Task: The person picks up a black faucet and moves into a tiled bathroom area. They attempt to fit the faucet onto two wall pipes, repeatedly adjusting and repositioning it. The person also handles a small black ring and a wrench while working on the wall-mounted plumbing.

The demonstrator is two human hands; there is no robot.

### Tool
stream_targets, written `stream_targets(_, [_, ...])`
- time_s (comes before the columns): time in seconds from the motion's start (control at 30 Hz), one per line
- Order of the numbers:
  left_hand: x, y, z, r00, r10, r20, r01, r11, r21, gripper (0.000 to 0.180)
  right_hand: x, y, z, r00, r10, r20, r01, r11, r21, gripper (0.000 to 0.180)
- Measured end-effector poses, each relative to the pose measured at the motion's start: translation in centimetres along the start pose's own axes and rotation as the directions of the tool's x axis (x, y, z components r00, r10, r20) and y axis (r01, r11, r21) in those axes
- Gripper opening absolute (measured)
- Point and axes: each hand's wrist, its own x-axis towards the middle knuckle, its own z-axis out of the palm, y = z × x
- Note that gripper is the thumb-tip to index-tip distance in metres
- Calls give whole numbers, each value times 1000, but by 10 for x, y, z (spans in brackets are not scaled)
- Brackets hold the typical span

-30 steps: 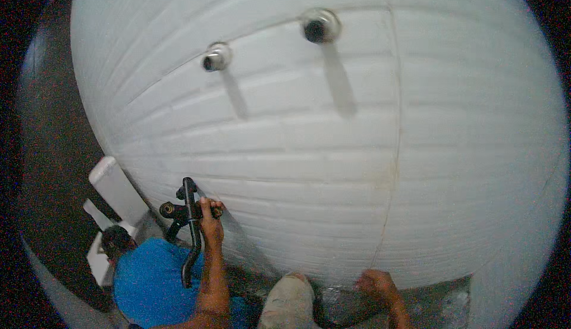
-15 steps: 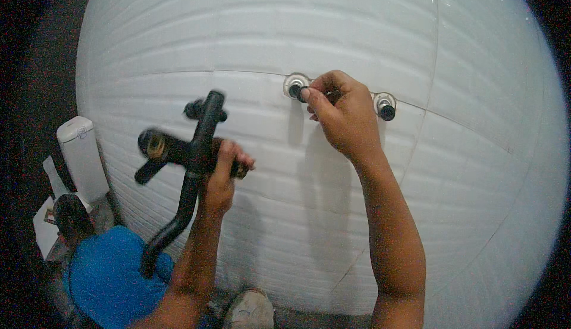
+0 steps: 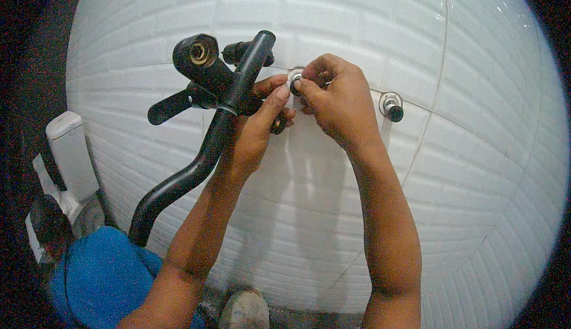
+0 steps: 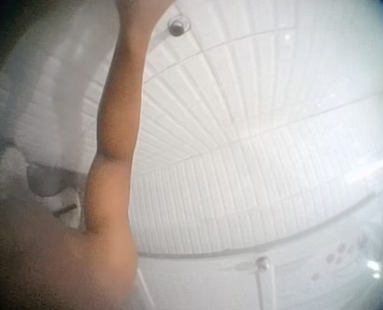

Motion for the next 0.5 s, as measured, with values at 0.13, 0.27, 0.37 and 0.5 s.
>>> stream_targets(0.13, [7, -4, 4, 999, 43, 29, -42, 999, -12, 29, 3, 4, 0, 999, -38, 16, 39, 995, -87, 15])
stream_targets(0.27, [9, -6, 3, 998, 53, 25, -51, 996, -74, 25, 7, 9, -6, 994, 53, 99, -60, 996, 66, 17])
stream_targets(0.37, [9, -7, 4, 998, 70, -10, -70, 997, 17, 22, 6, 11, -11, 989, 48, 141, -70, 986, 149, 20])
stream_targets(0.5, [10, -6, 5, 997, 70, 9, -71, 993, 91, 23, 1, 9, -16, 979, 100, 178, -147, 951, 273, 22])
